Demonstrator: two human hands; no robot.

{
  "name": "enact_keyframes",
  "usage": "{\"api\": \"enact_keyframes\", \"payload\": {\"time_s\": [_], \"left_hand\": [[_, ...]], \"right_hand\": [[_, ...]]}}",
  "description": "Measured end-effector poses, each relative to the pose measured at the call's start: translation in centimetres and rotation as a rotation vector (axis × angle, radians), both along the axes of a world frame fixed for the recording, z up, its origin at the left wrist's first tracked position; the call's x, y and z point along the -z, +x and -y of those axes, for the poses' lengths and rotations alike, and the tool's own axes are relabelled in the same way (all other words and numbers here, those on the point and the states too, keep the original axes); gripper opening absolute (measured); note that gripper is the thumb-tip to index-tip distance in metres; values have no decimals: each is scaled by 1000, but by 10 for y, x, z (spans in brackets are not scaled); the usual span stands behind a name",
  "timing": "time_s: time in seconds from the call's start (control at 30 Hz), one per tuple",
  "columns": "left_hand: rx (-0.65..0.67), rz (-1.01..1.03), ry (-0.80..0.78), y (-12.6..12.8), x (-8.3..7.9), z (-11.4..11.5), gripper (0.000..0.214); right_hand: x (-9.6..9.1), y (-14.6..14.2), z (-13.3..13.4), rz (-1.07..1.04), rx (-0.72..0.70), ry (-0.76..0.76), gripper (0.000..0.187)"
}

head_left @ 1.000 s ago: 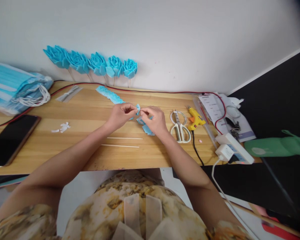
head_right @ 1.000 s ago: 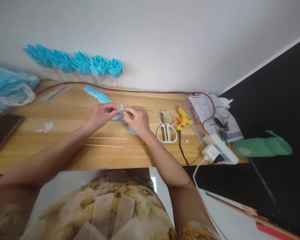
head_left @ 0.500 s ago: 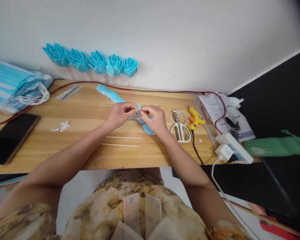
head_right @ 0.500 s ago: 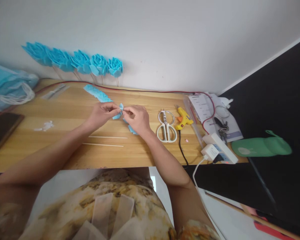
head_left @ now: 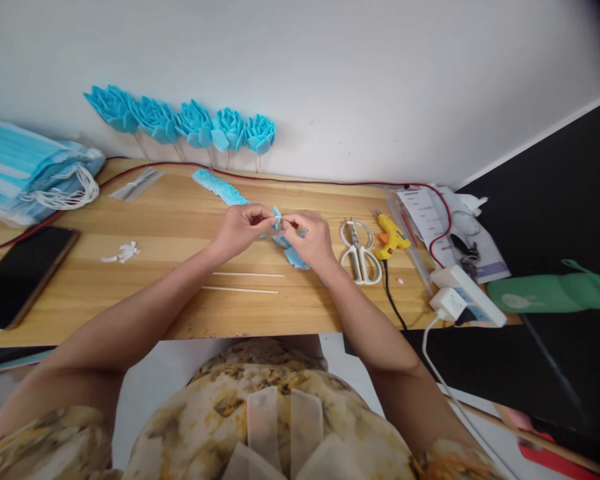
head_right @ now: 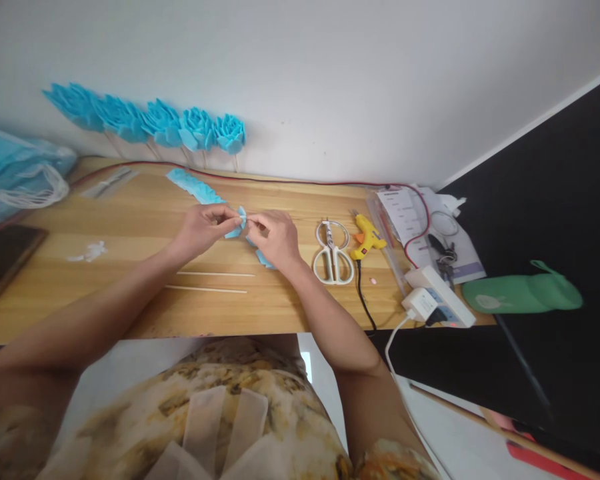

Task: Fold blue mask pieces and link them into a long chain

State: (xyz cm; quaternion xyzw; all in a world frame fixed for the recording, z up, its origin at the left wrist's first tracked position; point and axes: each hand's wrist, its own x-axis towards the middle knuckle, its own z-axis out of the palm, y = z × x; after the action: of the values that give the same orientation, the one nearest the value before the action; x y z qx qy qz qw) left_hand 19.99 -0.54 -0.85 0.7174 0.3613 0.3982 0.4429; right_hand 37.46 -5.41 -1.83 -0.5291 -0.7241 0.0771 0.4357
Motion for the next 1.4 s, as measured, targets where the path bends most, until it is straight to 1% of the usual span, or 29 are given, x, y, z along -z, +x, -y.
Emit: {"api": "enact_keyframes", "payload": {"time_s": [0.13,0.27,0.4,0.57,0.67,0.8,0.83,0.9,1.0,1.1,1.2,1.27,1.4], "left_hand": [[-1,2,-1,0,0,0,21],[9,2,-4,0,-1,0,22],[-3,-9,-7,0,-2,0,22],[21,29,-77,-1,-3,1,22],[44,79,-156,-1,-4,1,23],[66,160,-253,-1,-6,0,24],[64,180,-273,-2,-5,-1,23],[62,222,-305,-3,-4,-3,23],[102,262,-340,-4,-2,-5,23],[149,259,-353,-5,-2,-6,24],[166,233,-339,-4,-3,-4,24],[155,214,-325,-3,-4,-3,25],[109,196,-315,-1,-7,-1,34]], "right_hand": [[-1,1,0,-6,-16,-2,15],[-2,1,0,12,5,-28,14],[-1,1,1,5,-8,-2,16],[-2,1,1,-23,-10,-29,17],[-4,1,2,-112,-47,-84,20],[-8,3,3,-347,-114,-241,26],[-8,5,3,-409,-120,-269,28],[-10,8,2,-507,-94,-275,30],[-14,11,0,-582,-52,-288,32],[-17,10,1,-635,-130,-421,36],[-18,6,3,-692,-197,-532,31],[-16,4,3,-715,-187,-541,30],[-12,3,1,-699,-150,-473,32]]}}
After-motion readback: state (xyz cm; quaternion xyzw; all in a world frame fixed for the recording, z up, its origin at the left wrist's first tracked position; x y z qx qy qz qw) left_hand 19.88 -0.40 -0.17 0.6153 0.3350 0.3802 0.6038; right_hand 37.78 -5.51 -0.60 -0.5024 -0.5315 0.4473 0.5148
